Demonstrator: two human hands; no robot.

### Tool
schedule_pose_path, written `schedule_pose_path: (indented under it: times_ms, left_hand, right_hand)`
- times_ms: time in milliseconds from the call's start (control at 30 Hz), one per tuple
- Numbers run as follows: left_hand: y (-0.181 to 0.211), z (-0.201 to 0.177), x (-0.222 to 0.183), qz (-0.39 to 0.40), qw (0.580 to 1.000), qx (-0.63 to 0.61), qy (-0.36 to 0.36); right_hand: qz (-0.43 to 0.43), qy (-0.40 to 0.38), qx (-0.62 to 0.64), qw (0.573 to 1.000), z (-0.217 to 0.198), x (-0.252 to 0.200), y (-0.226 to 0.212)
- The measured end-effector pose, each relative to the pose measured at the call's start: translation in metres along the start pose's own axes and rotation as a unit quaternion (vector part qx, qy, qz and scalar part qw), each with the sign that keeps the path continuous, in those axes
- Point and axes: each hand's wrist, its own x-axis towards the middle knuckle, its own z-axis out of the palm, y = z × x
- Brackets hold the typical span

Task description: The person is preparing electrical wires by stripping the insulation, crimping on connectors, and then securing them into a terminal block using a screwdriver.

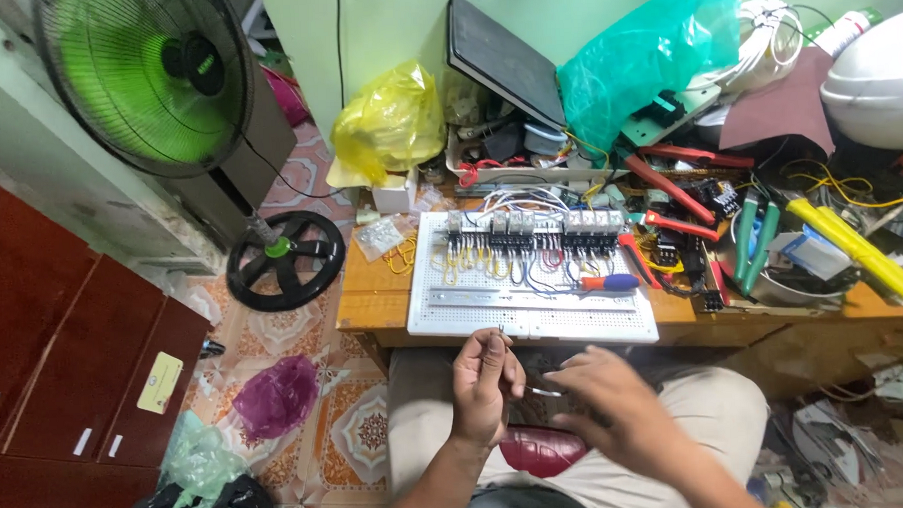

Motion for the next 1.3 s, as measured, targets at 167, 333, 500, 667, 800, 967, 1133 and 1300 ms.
schedule_pose_path:
  times_ms: [167,333,500,667,800,967,1133,1300]
  left_hand:
    - [0.014,-0.009,0.004,-0.001,1.000,-0.006,0.003]
    - [0.034,0.001,0.001,0.044,0.977,0.154,-0.138]
    - [0.029,0.000,0.001,0.063,0.978,0.173,-0.102]
    - [0.022,-0.014,0.010,0.069,0.987,0.138,-0.044]
    - [0.025,-0.017,0.012,0.063,0.991,0.116,-0.004]
    - [0.020,-0.018,0.013,0.075,0.996,0.039,-0.002]
    - [0.020,-0.017,0.010,0.044,0.999,0.015,0.015]
    - [0.034,-0.010,0.005,0.036,0.989,0.123,-0.073]
  right_hand:
    - [-0.002,0.016,-0.001,1.000,0.048,0.010,0.002]
    - [0.071,0.167,-0.025,0.983,0.061,0.019,-0.003]
    - [0.061,0.155,-0.042,0.985,0.062,0.022,-0.005]
    - [0.100,0.106,-0.047,0.988,0.068,0.009,0.001]
    - [0.112,0.064,-0.017,0.991,0.071,-0.006,0.005]
    - [0.141,0.050,-0.024,0.988,0.081,-0.031,0.020]
    - [0.142,-0.044,0.047,0.988,0.062,-0.024,0.004]
    - [0.145,0.017,0.038,0.989,0.023,0.009,-0.019]
